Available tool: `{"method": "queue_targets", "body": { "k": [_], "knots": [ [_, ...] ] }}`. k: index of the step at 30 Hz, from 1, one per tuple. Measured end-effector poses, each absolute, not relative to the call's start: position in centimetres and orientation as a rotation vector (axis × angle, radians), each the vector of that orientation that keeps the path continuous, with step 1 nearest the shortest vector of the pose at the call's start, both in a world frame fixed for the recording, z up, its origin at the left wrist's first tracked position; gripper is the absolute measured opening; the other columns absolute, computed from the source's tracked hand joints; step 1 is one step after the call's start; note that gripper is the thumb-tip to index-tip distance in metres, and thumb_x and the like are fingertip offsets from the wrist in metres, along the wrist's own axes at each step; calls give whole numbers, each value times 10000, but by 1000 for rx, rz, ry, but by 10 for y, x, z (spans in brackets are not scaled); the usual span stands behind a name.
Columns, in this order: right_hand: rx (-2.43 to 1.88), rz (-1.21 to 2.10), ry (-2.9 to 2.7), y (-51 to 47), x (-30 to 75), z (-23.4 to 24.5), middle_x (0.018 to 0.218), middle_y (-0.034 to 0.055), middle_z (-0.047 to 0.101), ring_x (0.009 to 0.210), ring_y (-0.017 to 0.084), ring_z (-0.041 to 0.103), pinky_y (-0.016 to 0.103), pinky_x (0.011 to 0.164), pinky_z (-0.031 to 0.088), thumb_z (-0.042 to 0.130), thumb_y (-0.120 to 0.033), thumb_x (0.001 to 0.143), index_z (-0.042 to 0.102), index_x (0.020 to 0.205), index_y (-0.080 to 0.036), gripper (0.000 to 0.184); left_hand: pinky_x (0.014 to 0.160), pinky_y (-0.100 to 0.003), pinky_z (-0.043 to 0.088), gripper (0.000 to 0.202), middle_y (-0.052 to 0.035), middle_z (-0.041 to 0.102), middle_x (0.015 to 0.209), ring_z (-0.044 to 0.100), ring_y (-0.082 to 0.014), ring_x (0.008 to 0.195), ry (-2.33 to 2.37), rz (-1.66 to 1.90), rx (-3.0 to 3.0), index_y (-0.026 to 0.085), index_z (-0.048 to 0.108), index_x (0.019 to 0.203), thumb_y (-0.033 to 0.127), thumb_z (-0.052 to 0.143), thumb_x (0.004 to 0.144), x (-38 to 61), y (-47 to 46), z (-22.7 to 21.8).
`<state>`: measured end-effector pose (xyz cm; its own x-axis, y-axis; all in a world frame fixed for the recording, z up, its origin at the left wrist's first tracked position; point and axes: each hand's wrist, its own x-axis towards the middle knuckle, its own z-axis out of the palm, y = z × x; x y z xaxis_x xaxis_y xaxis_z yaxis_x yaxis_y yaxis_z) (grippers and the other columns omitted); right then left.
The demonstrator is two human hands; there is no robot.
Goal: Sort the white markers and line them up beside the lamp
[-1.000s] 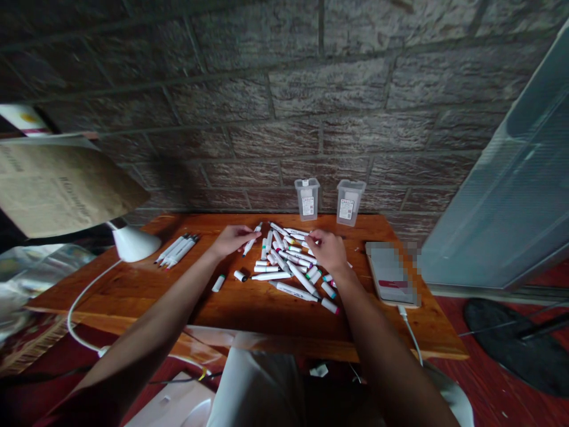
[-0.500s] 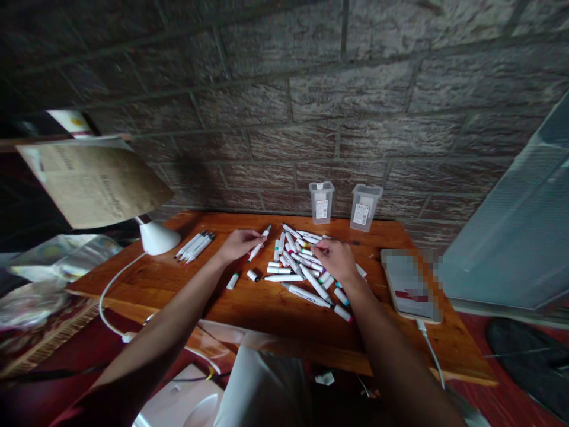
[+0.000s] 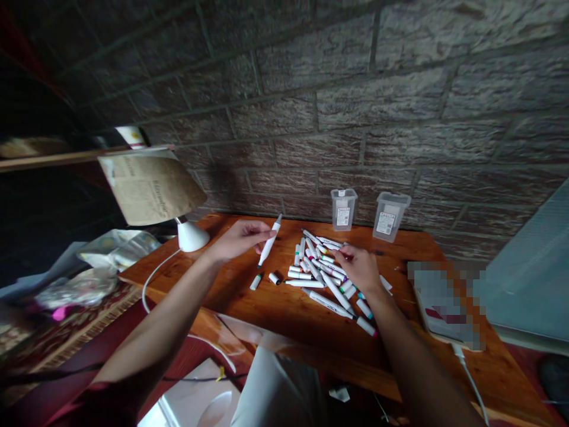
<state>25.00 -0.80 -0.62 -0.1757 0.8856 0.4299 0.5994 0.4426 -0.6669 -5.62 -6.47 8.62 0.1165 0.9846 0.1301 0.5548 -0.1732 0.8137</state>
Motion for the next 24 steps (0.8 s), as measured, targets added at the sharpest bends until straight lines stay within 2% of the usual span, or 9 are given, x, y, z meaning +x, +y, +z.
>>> {"method": "queue_targets", "body": {
  "k": [2, 5, 7, 9, 11, 15, 18, 21, 24],
  "knots": [
    [-1258, 428, -1888, -8, 250, -6, 809, 32, 792, 774, 230, 738, 309, 692, 515, 586, -482, 840, 757, 770, -252, 295, 636, -269, 514, 387, -26, 687, 672, 666, -175, 650, 1881, 643, 1971, 165, 711, 828, 507, 545, 901, -74, -54, 78],
    [-1275, 421, -1886, -8, 250, -6, 836, 43, 796, 763, 235, 736, 318, 690, 518, 575, -500, 830, 760, 775, -248, 317, 729, -319, 518, 337, -59, 644, 584, 700, -252, 753, 2199, 408, 1916, 155, 680, 638, 384, 628, 880, -97, -36, 58],
    [-1286, 440, -1878, -7, 250, -7, 832, 38, 796, 752, 235, 735, 322, 693, 521, 572, -523, 823, 762, 776, -255, 332, 811, -354, 534, 210, -93, 704, 816, 691, -265, 899, 2341, 303, 1850, 139, 714, 821, 339, 677, 872, -107, -28, 44],
    [-1293, 448, -1876, -7, 250, -8, 818, 34, 794, 750, 239, 735, 324, 696, 519, 571, -541, 819, 761, 769, -259, 344, 874, -393, 548, 275, -106, 662, 1132, 650, -236, 1026, 2442, 229, 1789, 154, 658, 1123, 340, 642, 920, -113, -22, 33],
    [-1302, 442, -1876, -7, 250, -9, 798, 34, 790, 746, 242, 734, 323, 685, 513, 570, -551, 819, 762, 762, -256, 356, 901, -420, 550, 344, -101, 601, 1260, 624, -217, 1075, 2503, 188, 1748, 177, 585, 1250, 345, 604, 951, -120, -20, 26],
    [-1312, 420, -1871, -10, 251, -6, 762, 30, 780, 716, 233, 726, 306, 646, 500, 553, -556, 825, 758, 740, -254, 375, 904, -447, 518, 394, -182, 658, 1165, 622, -344, 1117, 2599, 200, 1713, 147, 683, 1107, 422, 722, 828, -141, -25, 25],
    [-1322, 395, -1887, -11, 251, -4, 753, 26, 776, 701, 224, 717, 294, 630, 489, 545, -550, 828, 757, 728, -258, 374, 975, -491, 450, 536, -226, 606, 1286, 492, -441, 1284, 2653, 255, 1719, 165, 669, 1172, 484, 753, 750, -164, -31, 25],
    [-1362, 408, -1888, -11, 251, -3, 746, 28, 772, 696, 222, 711, 289, 625, 485, 546, -557, 823, 756, 724, -256, 380, 1021, -508, 409, 710, -220, 514, 1419, 397, -456, 1360, 2617, 289, 1723, 175, 595, 1293, 524, 780, 703, -186, -35, 22],
    [-1416, 429, -1865, -11, 251, -3, 738, 33, 767, 720, 231, 714, 292, 643, 489, 552, -570, 810, 761, 739, -252, 387, 966, -455, 468, 621, -173, 619, 1289, 537, -399, 1238, 2511, 323, 1708, 198, 622, 1242, 508, 782, 728, -204, -36, 17]
  ]
}}
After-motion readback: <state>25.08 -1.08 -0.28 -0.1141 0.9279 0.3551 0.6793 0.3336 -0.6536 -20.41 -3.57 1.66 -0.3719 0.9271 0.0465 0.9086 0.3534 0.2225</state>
